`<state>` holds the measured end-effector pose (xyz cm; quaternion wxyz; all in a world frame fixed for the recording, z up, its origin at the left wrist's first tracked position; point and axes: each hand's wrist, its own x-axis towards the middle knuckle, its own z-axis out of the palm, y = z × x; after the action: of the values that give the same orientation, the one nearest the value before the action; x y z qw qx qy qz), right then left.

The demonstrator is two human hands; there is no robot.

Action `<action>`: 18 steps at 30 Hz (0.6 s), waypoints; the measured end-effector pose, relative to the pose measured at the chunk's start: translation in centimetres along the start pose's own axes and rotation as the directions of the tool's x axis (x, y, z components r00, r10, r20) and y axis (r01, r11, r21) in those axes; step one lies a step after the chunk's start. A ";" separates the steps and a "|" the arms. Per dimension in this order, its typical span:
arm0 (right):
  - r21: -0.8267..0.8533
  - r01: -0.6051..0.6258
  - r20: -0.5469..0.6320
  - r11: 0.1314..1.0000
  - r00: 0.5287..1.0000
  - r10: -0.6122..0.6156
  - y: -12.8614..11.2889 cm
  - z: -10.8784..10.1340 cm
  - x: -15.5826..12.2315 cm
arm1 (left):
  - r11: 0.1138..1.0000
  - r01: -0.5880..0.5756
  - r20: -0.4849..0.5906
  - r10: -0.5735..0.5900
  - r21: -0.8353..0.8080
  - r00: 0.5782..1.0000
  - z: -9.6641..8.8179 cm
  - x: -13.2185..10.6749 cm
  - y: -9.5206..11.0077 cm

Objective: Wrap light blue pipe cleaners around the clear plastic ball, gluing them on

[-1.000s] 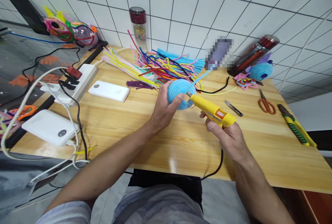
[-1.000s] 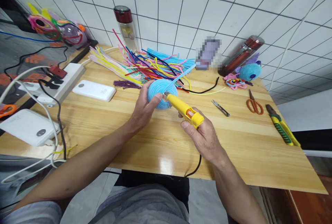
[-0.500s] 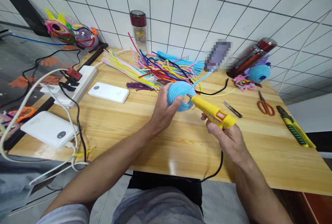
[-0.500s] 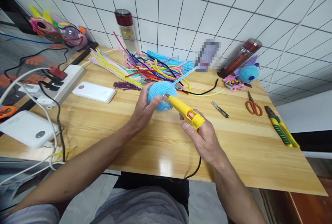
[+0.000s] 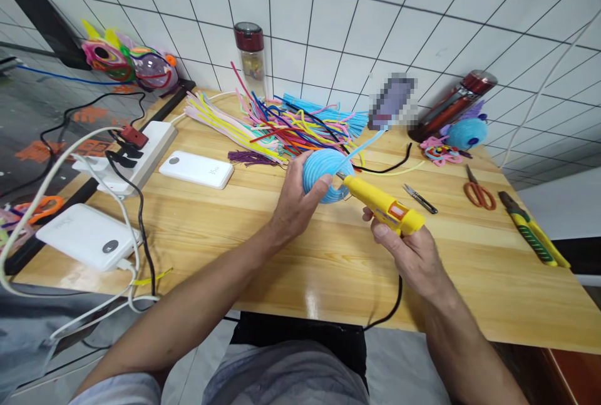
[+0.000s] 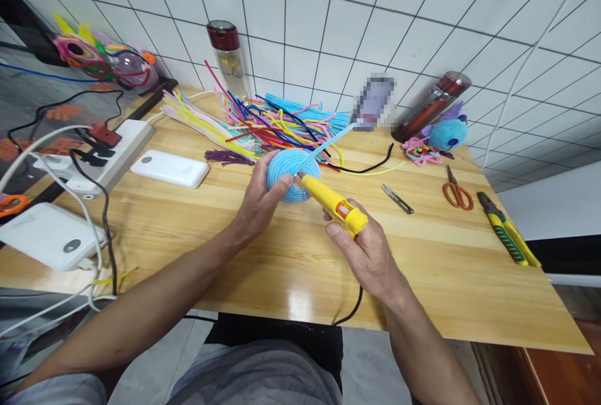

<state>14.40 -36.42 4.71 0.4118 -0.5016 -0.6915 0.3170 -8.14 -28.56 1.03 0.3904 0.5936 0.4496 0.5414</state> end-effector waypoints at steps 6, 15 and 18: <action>0.020 -0.022 -0.006 1.000 1.000 0.022 0.3 -0.1 -0.3 | 1.000 -0.005 -0.004 0.005 -0.006 1.000 0.0 0.0 -0.2; -0.010 -0.025 -0.027 1.000 0.999 0.025 0.4 -0.1 -0.4 | 1.000 -0.001 -0.002 0.001 -0.003 1.000 0.0 0.0 -0.1; -0.005 -0.021 -0.009 1.000 1.000 0.021 0.4 -0.1 -0.4 | 1.000 -0.010 -0.004 0.010 -0.004 1.000 0.0 0.0 -0.1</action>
<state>14.73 -36.67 4.30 0.4105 -0.5112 -0.6851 0.3174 -8.14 -28.56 0.94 0.3883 0.5939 0.4463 0.5453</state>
